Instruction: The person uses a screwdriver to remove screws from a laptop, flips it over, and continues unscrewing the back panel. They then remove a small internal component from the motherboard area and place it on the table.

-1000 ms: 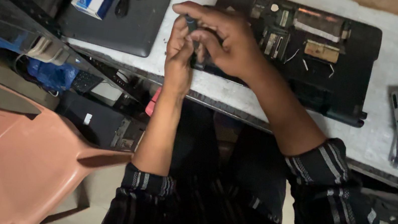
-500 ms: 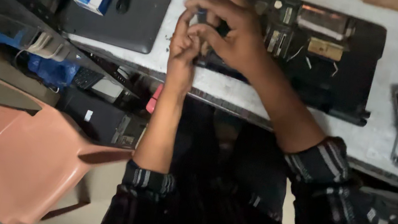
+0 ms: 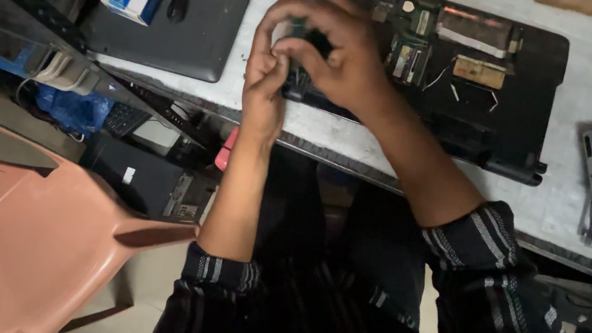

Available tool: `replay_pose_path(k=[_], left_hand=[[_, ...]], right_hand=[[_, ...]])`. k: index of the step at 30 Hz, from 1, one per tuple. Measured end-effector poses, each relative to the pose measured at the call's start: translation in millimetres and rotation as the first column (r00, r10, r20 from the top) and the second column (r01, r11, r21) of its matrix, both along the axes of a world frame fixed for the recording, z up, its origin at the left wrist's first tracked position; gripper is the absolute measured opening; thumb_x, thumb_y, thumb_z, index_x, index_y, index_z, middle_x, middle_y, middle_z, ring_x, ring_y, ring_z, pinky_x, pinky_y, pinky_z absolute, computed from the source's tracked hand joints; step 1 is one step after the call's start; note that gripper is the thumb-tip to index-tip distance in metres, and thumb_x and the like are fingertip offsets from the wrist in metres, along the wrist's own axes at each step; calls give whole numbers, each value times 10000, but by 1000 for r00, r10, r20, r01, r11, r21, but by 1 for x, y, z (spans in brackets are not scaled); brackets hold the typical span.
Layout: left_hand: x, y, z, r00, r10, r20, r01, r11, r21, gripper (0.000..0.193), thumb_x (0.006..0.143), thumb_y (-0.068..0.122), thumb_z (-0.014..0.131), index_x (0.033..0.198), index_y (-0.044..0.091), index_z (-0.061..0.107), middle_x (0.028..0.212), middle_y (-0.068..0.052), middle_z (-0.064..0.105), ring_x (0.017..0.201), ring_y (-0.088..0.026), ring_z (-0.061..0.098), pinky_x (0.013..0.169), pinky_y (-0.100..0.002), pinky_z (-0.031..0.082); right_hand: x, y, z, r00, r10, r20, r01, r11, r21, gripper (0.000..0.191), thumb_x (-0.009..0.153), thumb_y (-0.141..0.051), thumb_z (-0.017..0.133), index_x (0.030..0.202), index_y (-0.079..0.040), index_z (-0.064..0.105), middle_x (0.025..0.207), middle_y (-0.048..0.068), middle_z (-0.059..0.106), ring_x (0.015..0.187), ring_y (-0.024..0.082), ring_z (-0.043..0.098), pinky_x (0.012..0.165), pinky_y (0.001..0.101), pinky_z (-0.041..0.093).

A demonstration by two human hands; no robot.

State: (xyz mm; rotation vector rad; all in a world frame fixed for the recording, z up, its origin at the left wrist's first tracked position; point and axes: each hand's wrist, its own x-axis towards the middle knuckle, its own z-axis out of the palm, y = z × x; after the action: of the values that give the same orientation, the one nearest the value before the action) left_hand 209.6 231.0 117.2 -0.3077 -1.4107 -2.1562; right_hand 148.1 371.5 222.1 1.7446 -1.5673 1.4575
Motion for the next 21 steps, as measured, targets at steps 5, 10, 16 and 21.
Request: replay_pose_path(k=[5,10,16,21], left_hand=[[-5,0,-7,995,-70,-67,71,997,17,530,1126,112,537,1618,38,355,1260,-85,659,923,-110,572,804,-271,444],[-7,3,-5,996,0,89,-1,1000,6,612,1068,132,563,1638,28,368,1136,-143,661,880,-181,585,797,-352,451],[1,5,2,990,68,-126,-65,998,24,657,977,181,656,1560,59,379,1494,7,562,1460,-136,482,1279,-359,309],[22,-7,21,900,429,-72,-410,893,187,410,1030,86,647,1424,25,551,1069,-71,652,1093,-239,582,1042,-409,439]], right_hand=[[-2,4,-4,988,1,156,-16,995,94,361,1069,-25,674,1421,-91,626,1213,72,669,961,101,665,791,246,579],[0,3,-1,994,-98,-54,100,995,28,290,1030,-68,777,1298,-123,682,1107,50,669,948,150,686,795,275,571],[4,10,0,982,-122,146,95,979,179,371,1009,-24,704,1370,-42,617,964,110,709,690,179,631,636,278,494],[-15,11,-5,989,32,141,-50,991,121,347,1108,-33,712,1433,-89,606,1206,110,754,1042,160,784,904,305,633]])
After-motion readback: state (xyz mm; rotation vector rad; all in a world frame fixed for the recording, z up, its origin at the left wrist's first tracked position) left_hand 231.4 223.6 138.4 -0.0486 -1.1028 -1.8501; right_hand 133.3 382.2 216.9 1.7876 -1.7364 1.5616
